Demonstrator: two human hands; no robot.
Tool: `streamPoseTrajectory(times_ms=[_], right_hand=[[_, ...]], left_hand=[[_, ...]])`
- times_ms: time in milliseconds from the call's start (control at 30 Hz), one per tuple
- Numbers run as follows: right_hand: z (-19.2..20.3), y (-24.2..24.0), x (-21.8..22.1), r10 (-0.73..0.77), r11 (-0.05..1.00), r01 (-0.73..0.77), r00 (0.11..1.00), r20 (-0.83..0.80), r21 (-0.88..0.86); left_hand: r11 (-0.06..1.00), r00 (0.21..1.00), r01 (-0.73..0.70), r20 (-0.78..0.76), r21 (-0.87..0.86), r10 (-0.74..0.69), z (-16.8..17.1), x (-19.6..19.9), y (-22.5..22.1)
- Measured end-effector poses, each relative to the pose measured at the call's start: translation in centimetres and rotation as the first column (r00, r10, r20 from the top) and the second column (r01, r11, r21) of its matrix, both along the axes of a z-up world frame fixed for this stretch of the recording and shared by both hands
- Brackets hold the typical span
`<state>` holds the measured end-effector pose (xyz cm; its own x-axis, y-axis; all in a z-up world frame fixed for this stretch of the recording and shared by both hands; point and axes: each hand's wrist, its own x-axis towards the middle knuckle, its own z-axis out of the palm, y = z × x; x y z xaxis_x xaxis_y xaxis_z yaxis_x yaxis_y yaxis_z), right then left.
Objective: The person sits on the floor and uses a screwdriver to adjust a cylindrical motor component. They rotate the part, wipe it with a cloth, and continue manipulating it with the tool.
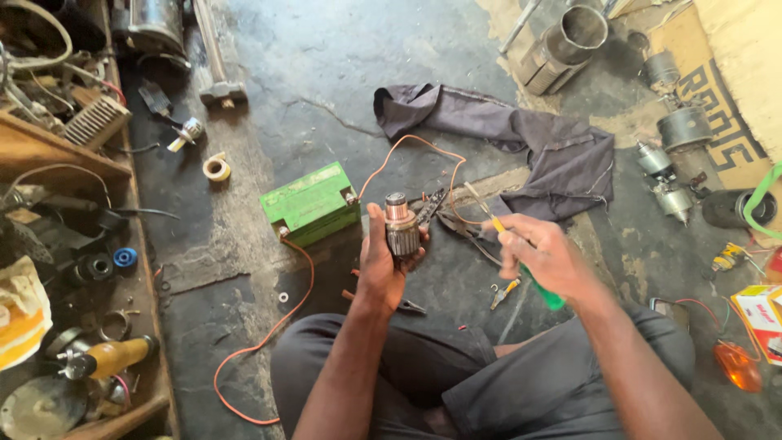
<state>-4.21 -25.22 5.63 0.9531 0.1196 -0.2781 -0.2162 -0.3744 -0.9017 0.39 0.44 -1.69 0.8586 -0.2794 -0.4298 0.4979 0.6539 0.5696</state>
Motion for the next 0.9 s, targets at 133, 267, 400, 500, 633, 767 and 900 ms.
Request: streamPoseTrajectory(times_ms=[133,267,400,500,633,767,900], right_hand=[[0.0,1.2,-0.4,-0.026,0.994,0.019,0.997,0.072,0.103],[-0.2,2.6,0.1,-0.062,0.992,0.073,0.993,0.104,-0.104],[-0.2,2.6,0.2,-0.026,0.983,0.070,0.970,0.244,-0.173],[-0.1,2.3,-0.1,0.041,0.963,0.033,0.963,0.265,-0.268],[0.8,2.1,0.2,0.088,0.957,0.072,0.851,0.517,-0.282],[1.8,2.1,0.0,-0.015,0.954,0.130,0.921,0.390,-0.270],[2.4,2.0,0.0,-0.013,0.966,0.126,0.895,0.447,-0.225]], left_hand=[[0.998,0.997,0.022,0.069,-0.064,-0.018,0.1,-0.4,-0.3],[0.996,0.984,-0.031,0.180,0.078,0.017,0.3,-0.4,-1.1],[0.965,0.926,-0.142,0.374,0.219,0.051,-0.1,-0.8,-2.4],[0.972,0.963,-0.067,0.271,0.225,0.003,-0.6,-1.5,-2.9],[0.982,0.951,-0.021,0.308,0.188,-0.038,-0.2,-2.0,-3.5],[0.990,0.932,0.027,0.356,0.141,-0.076,0.1,-2.4,-3.9],[0.988,0.926,0.047,0.363,0.148,-0.099,0.1,-2.4,-3.9]])
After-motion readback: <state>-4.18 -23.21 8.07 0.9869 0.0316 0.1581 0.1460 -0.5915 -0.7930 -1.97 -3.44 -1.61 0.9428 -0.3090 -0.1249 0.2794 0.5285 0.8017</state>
